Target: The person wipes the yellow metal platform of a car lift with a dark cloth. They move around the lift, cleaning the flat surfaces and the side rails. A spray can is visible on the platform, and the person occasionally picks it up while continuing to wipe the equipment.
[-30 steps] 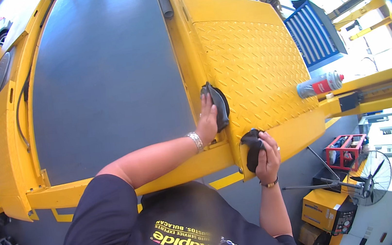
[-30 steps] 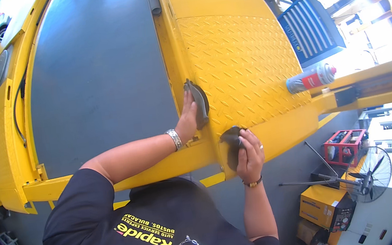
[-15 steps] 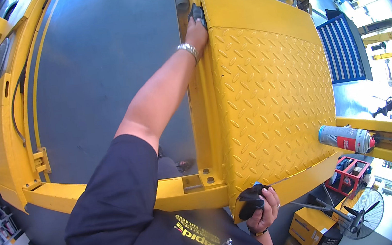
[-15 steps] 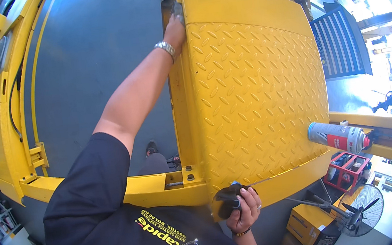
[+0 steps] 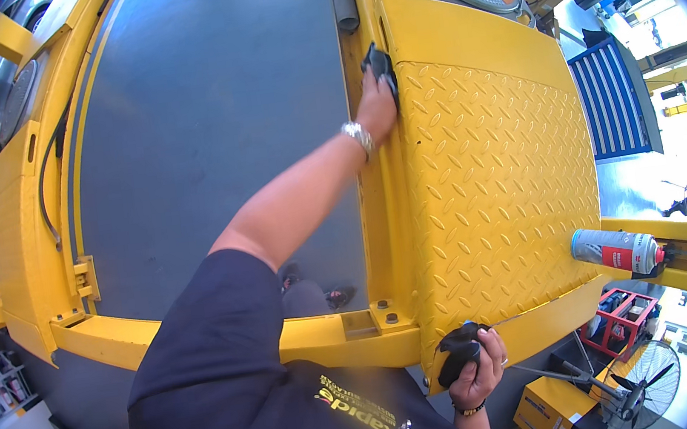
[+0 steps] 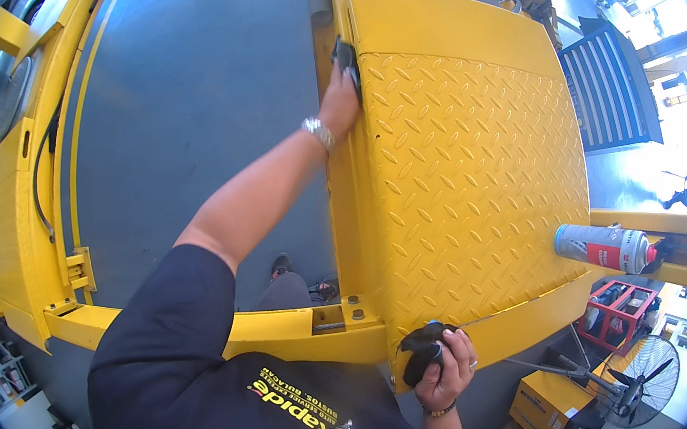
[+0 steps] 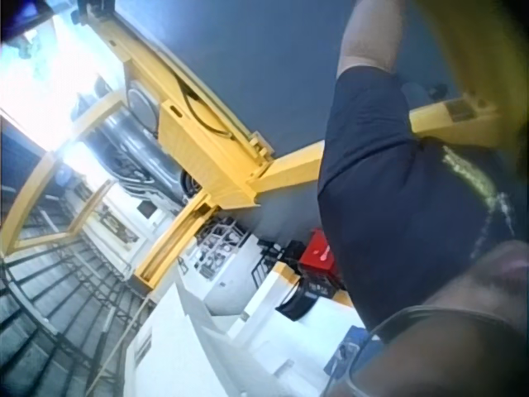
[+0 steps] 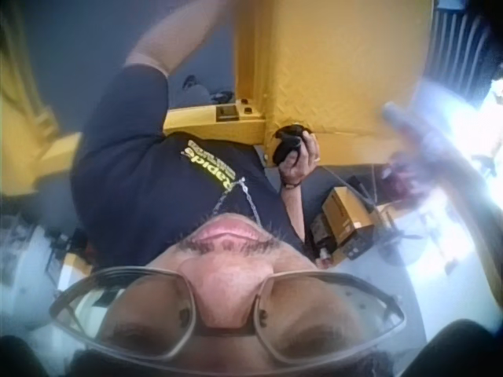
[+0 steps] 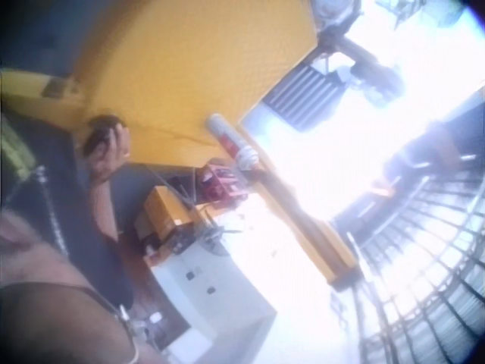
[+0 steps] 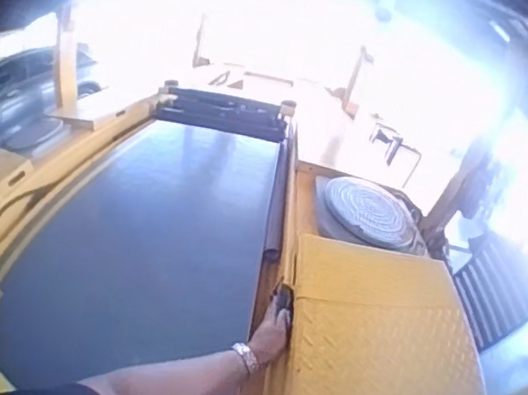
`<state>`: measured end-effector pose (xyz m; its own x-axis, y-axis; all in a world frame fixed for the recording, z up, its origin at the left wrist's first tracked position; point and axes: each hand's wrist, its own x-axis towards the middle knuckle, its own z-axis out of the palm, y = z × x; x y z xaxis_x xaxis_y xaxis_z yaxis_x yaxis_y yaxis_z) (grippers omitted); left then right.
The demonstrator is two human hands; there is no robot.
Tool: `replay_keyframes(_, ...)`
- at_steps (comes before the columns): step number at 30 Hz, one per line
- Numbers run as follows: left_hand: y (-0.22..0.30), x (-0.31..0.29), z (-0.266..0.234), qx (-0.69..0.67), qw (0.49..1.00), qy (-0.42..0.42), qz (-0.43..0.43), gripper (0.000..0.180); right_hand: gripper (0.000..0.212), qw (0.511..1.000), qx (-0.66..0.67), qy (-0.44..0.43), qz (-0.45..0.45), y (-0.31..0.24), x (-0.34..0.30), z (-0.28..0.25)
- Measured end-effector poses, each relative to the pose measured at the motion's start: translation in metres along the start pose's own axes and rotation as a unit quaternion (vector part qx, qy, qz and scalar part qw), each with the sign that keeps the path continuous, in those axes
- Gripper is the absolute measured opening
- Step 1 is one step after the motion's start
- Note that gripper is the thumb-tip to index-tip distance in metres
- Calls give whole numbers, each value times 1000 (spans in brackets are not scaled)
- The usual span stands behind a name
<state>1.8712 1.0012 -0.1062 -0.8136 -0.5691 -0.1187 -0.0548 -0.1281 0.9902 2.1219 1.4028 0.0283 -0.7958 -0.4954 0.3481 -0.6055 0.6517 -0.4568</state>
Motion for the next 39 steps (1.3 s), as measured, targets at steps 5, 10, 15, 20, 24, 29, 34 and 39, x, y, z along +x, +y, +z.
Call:
replay_keyframes(5,-4,-214,1,86,989,-103,-67,72,38,1000,-4,1,-15,0,0,1)
replay_keyframes(10,-1,-281,-15,122,960,-234,-94,71,37,1000,3,6,-9,-2,-1,0)
replay_keyframes(15,-36,-151,12,106,989,-70,72,64,33,1000,8,24,0,-2,-1,4)
replay_keyframes(20,-40,42,-13,110,986,65,107,59,32,999,24,19,-26,0,10,5)
replay_keyframes(24,-6,-5,14,15,996,80,35,62,33,999,11,31,4,-2,1,3)
replay_keyframes(29,-26,-189,9,121,988,-61,70,66,34,994,37,70,74,-7,-4,9)
replay_keyframes(34,-16,-36,-13,110,979,9,171,61,36,997,21,49,53,-2,-3,7)
replay_keyframes(39,14,117,-30,165,957,33,235,60,44,987,100,37,123,-5,-6,2)
